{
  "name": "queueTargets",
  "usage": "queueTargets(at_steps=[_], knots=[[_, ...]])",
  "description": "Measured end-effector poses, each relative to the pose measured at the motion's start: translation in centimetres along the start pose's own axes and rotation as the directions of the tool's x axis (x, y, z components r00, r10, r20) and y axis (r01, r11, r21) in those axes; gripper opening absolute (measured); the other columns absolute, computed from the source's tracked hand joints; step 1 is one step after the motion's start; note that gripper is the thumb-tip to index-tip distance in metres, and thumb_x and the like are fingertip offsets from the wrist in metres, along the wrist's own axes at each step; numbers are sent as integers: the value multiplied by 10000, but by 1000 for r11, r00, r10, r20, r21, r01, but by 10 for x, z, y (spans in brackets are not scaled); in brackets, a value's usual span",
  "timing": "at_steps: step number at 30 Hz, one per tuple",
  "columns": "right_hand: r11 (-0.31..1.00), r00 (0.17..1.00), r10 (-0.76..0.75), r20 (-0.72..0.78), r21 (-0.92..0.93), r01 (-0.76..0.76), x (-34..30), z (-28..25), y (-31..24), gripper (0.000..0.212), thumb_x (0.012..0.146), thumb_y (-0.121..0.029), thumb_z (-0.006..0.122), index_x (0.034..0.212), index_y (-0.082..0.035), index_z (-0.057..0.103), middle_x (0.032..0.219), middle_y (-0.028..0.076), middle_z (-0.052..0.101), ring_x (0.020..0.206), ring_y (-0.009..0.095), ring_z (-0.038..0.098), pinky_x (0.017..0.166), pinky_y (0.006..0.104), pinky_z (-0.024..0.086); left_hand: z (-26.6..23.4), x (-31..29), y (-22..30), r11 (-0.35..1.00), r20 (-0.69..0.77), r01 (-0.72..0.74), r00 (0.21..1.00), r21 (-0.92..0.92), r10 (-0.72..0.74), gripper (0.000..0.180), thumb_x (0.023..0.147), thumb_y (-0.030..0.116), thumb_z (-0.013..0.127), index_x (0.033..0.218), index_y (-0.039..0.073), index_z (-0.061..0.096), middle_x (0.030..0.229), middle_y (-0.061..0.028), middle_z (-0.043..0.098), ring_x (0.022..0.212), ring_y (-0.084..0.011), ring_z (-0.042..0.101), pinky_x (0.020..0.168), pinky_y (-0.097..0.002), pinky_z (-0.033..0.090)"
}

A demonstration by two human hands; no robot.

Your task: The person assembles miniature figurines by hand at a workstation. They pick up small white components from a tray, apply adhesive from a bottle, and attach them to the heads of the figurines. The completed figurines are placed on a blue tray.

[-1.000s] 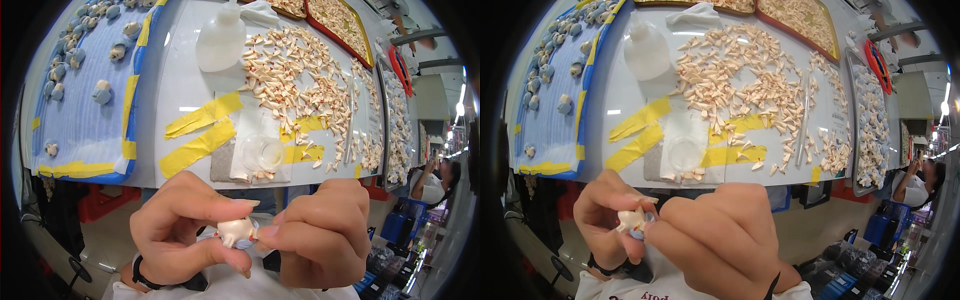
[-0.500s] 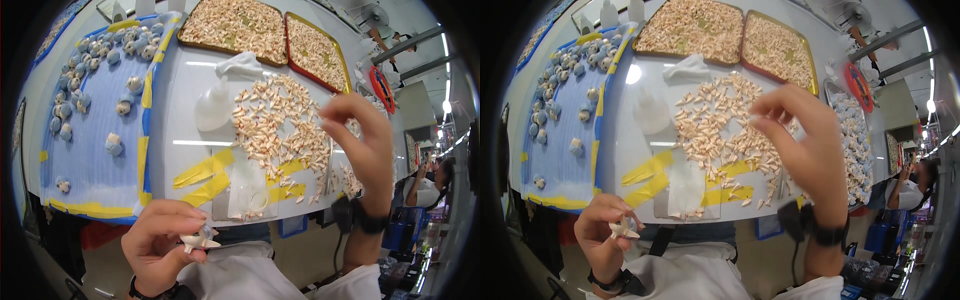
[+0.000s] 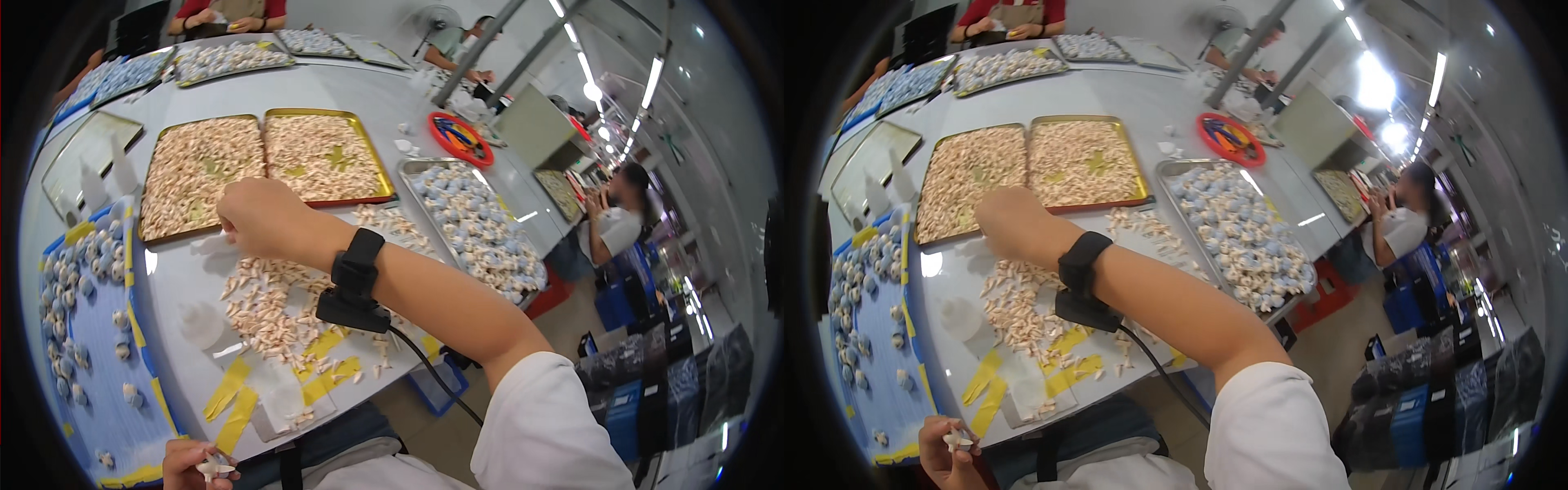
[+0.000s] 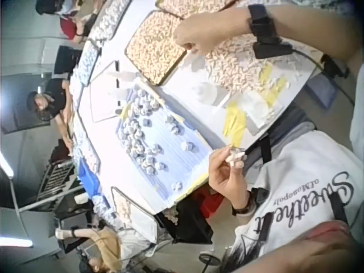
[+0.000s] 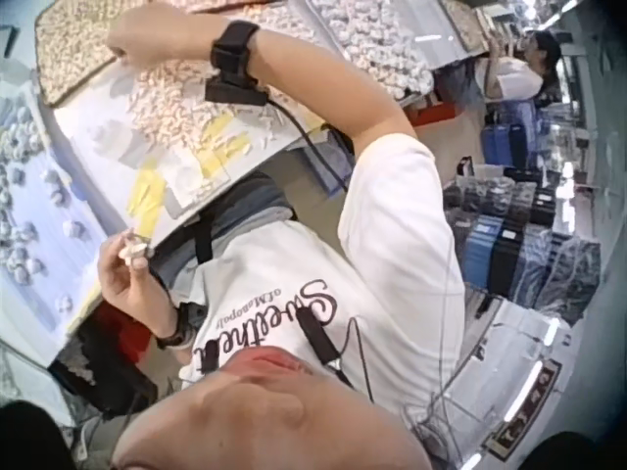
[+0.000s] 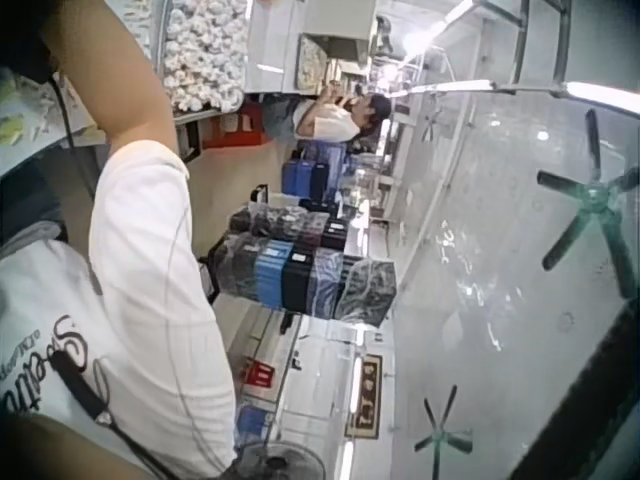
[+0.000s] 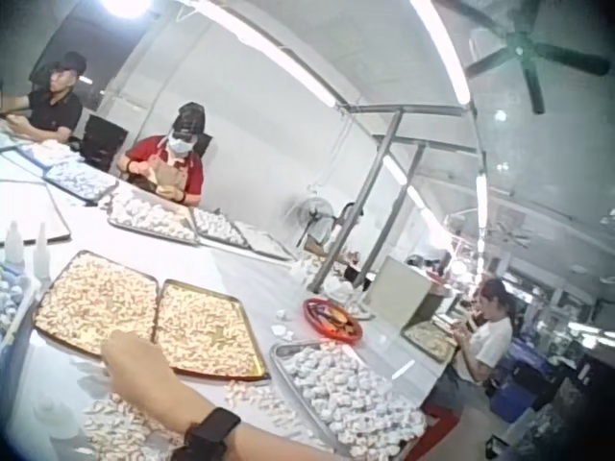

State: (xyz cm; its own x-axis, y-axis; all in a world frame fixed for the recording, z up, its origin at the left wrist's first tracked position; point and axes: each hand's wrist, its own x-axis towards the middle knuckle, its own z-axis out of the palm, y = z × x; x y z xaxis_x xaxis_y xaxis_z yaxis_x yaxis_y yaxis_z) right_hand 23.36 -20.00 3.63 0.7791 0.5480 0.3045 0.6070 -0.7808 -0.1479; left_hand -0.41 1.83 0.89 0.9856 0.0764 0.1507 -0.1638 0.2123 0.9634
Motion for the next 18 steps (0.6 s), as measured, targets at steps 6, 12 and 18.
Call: queueTargets(at_steps=[6, 12, 18], knots=[[950, 957, 207, -201, 275, -148, -55, -94, -25, 80, 665, -86, 575, 662, -7, 583, 620, 157, 582, 611, 324, 589, 579, 377, 466, 3, -6, 4, 999, 19, 10, 1000, -46, -10, 345, 760, 171, 687, 1002, -27, 542, 932, -124, 567, 799, -180, 564, 710, -271, 454], [880, 927, 287, -243, 448, -155, -139, -130, -77, 69, 687, -5, 583, 697, 4, 516, 616, 90, 559, 539, 158, 571, 505, 251, 438, 13, -10, 2, 991, 43, 52, 998, -121, -47, 426, 745, 206, 703, 1042, -31, 511, 945, -145, 574, 790, -212, 586, 711, -285, 474], [673, 878, 439, -189, 717, -182, -197, -108, -133, 155, 658, 86, 586, 801, 26, 574, 699, 70, 576, 603, 101, 542, 558, 208, 438, 44, -13, 0, 933, 128, 184, 980, -308, -151, 500, 601, 215, 802, 924, -56, 532, 865, -110, 538, 674, -188, 593, 629, -246, 485]])
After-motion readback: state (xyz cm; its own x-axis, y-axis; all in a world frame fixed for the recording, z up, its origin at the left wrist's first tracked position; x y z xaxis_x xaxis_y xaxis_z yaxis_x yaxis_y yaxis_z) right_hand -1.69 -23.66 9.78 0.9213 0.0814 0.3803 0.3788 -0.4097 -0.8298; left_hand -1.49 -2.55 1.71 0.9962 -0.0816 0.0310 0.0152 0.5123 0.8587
